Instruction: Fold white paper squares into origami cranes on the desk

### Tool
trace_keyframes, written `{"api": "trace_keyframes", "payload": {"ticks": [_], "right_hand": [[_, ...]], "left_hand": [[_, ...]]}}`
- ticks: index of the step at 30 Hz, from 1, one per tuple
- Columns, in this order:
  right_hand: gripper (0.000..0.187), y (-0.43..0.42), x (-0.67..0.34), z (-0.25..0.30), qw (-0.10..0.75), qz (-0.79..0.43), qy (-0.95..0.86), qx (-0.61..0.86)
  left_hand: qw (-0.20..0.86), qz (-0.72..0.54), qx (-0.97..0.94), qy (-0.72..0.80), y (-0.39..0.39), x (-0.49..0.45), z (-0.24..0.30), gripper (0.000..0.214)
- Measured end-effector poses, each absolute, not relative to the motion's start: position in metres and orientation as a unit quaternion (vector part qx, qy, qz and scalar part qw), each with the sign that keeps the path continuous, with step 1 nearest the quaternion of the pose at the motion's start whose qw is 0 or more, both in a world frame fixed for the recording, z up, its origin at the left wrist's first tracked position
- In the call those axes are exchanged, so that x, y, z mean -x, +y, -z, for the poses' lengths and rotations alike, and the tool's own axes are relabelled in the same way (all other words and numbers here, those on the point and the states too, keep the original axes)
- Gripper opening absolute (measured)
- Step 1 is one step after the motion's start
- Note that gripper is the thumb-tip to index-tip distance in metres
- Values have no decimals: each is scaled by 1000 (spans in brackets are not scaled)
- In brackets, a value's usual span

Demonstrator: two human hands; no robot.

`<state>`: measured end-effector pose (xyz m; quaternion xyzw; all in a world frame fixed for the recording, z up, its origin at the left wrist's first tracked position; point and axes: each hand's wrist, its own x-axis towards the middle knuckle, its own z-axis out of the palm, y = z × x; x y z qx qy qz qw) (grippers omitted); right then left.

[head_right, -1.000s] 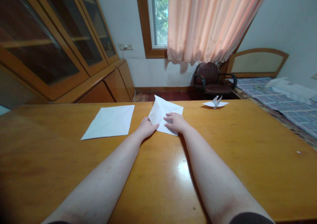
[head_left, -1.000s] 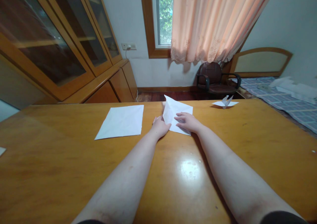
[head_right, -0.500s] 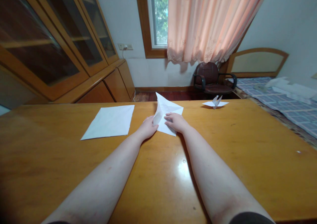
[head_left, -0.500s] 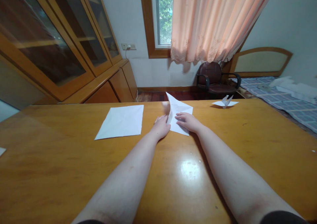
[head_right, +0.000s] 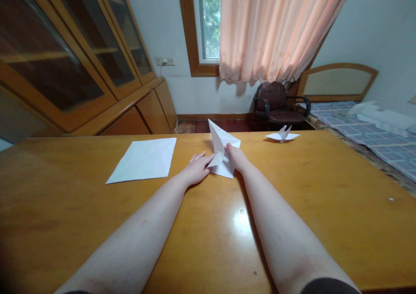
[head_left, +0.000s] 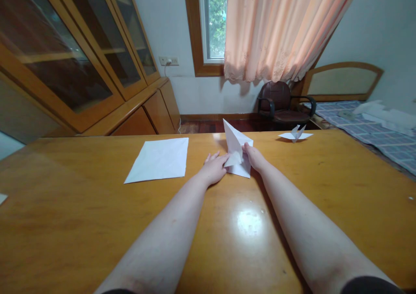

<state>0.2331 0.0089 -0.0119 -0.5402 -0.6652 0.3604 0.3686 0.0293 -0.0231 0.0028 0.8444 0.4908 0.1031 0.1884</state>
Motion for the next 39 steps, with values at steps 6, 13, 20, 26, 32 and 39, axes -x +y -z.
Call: {"api": "trace_keyframes", "payload": {"ticks": [6,13,20,26,32,39], "right_hand": [[48,8,-234,10,398,-411,-614,544],[29,8,-233,8,390,-412,-601,563],[24,4,-230,3,320,-336,-659,592],[22,1,-229,-2,276,-289,-696,597],[26,-2,-233,-3,299,-338,-680,578],[20,1,-235,1,286,-336,-689,575]], "left_hand": [[184,-66,-858,474,-25,-28,-3,64],[202,-70,-852,479,-29,-29,-8,65],[175,-79,-838,511,-26,-30,-3,75],[179,-85,-851,486,-29,-31,-11,52],[196,-106,-877,426,-30,-30,-12,37],[197,-121,-887,399,-27,-30,-7,32]]}}
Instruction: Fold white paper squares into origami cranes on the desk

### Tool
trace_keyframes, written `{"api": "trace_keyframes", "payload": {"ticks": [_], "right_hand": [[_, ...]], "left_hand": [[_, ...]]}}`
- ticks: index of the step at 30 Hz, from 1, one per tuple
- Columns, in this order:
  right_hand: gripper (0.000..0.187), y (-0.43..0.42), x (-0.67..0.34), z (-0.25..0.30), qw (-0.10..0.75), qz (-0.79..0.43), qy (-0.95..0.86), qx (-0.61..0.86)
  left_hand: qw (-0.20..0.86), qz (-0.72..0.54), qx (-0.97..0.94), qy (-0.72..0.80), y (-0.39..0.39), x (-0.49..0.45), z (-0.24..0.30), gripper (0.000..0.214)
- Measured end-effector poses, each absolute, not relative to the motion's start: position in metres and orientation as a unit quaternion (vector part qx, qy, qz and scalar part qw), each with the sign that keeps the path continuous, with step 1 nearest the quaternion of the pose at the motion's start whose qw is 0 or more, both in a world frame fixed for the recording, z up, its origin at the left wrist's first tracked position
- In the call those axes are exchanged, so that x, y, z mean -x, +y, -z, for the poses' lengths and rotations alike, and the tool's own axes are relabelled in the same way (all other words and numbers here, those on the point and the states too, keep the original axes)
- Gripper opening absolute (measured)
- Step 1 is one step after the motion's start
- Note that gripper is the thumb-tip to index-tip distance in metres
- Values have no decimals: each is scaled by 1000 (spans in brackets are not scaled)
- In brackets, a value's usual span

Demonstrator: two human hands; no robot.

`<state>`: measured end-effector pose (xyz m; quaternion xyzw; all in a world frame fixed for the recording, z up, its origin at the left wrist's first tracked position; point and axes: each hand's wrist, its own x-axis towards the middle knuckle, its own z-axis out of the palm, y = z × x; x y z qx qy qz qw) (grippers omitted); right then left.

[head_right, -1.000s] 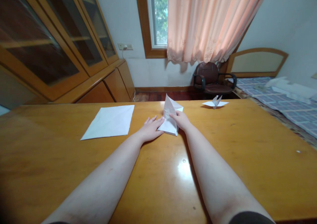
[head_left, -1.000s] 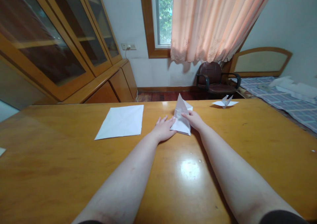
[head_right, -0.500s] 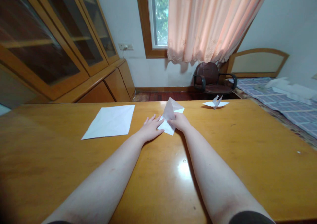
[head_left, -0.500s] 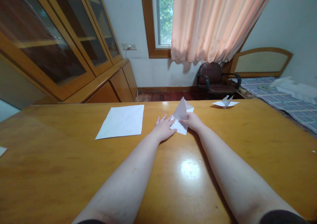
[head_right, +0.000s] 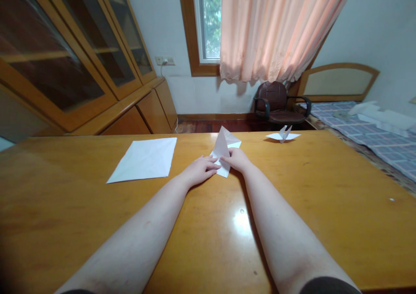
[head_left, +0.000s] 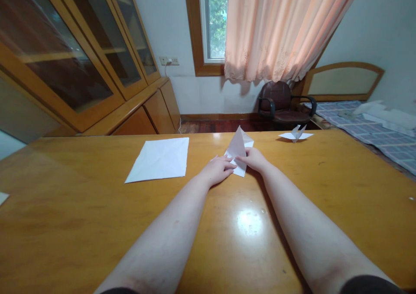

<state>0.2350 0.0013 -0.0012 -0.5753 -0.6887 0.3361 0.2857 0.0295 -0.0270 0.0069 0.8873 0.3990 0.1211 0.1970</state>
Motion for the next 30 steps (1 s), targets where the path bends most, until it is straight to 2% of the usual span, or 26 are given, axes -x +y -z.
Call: {"api": "trace_keyframes", "payload": {"ticks": [4,9,12,14,19,30], "right_hand": [[24,-1,-234,-1,303,-343,-695,555],[53,-1,-233,3,378,-373,-663,528],[62,1,-233,7,425,-426,-634,486],[59,2,-231,9,431,-432,-629,482],[28,1,-228,4,351,-380,-675,527],[29,-1,-226,0,314,-379,-711,502]], "left_hand": [[196,-124,-882,410,-27,-31,-7,31],[194,-139,-873,425,-27,-33,-7,28],[190,-146,-868,435,-27,-33,-7,26],[181,-147,-865,443,-27,-33,-6,27],[155,-128,-859,471,-26,-31,-5,36],[144,-71,-831,533,-25,-32,-1,66]]}}
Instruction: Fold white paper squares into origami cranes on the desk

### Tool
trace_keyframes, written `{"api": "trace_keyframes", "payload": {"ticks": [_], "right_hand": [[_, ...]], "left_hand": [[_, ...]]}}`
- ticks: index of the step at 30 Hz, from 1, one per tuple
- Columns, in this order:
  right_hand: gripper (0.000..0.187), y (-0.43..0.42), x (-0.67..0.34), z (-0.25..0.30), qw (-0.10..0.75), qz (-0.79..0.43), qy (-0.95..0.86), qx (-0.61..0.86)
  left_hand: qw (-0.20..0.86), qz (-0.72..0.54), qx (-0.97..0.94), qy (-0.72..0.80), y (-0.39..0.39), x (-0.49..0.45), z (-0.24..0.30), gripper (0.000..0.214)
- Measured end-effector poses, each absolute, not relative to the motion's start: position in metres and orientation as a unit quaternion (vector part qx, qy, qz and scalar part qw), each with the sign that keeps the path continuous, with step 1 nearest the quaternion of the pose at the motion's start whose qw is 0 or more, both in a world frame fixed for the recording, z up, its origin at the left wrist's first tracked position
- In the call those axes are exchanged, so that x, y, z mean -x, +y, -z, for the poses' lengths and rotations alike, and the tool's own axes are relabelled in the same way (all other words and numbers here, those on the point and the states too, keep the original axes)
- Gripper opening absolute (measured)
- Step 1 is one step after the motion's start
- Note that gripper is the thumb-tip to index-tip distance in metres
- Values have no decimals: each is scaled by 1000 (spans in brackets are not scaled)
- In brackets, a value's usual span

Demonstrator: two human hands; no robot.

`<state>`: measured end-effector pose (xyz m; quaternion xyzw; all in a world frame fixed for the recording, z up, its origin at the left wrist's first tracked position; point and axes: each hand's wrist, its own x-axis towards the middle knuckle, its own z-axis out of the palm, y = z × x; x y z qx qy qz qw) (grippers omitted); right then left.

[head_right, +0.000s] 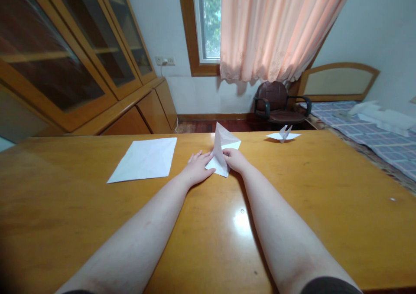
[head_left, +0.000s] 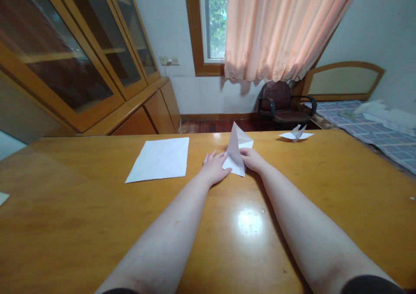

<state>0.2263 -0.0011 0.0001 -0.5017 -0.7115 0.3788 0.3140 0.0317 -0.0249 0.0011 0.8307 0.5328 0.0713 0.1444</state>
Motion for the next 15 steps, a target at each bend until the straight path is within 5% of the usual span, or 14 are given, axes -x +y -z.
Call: {"api": "trace_keyframes", "payload": {"ticks": [15], "right_hand": [[27,-4,-226,-4,306,-359,-713,518]], "left_hand": [[165,-93,-839,511,-25,-30,-2,47]]}}
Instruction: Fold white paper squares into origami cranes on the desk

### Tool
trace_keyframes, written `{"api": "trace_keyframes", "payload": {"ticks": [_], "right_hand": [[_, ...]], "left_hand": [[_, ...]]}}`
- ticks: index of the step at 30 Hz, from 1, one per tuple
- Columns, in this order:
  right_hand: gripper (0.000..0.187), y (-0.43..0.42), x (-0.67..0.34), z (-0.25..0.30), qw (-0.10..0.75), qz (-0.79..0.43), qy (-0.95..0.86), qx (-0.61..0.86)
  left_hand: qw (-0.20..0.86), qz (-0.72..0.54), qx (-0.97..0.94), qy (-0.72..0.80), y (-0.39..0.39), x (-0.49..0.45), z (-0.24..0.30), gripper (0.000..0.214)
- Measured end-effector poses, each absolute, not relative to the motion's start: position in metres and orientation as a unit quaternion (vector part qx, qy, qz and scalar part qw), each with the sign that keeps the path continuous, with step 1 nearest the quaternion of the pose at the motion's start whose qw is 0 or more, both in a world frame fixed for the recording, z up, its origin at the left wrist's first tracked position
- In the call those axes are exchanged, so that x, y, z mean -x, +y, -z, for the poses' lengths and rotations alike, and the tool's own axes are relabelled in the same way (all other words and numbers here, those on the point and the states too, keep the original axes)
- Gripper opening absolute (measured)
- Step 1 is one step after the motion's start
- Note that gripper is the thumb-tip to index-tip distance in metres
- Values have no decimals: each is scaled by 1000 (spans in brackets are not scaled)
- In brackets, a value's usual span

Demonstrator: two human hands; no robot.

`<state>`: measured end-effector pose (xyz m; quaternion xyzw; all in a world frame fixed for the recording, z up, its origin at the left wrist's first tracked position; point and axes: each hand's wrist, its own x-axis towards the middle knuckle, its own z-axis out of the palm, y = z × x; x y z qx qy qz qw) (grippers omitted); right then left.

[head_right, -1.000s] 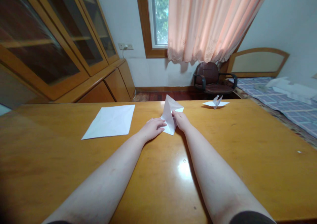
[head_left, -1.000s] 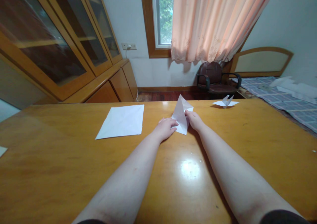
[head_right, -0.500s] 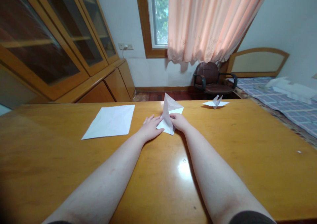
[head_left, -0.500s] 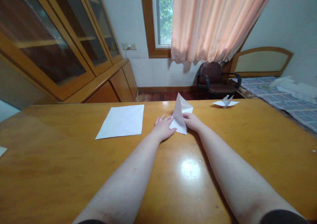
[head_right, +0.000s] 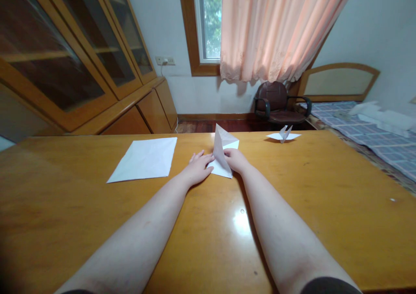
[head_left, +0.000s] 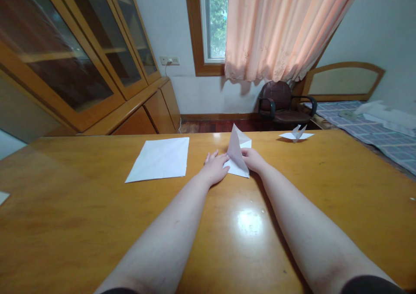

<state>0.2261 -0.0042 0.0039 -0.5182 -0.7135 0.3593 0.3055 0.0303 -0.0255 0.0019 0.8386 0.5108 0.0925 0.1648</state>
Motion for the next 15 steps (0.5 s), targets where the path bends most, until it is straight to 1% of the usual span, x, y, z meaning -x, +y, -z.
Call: {"api": "trace_keyframes", "payload": {"ticks": [4,8,11,13,15], "right_hand": [[26,-6,-225,-7,309,-370,-706,519],[25,-5,-226,-5,317,-380,-694,523],[27,0,-228,1,342,-377,-677,531],[35,3,-229,6,380,-366,-648,549],[49,6,-230,8,435,-390,-611,534]], "left_hand": [[174,-97,-843,500,-27,-31,-3,41],[178,-90,-847,493,-27,-31,-4,41],[184,-91,-849,487,-28,-31,-5,43],[187,-93,-848,488,-29,-31,-5,43],[183,-96,-846,491,-30,-32,-6,40]]}}
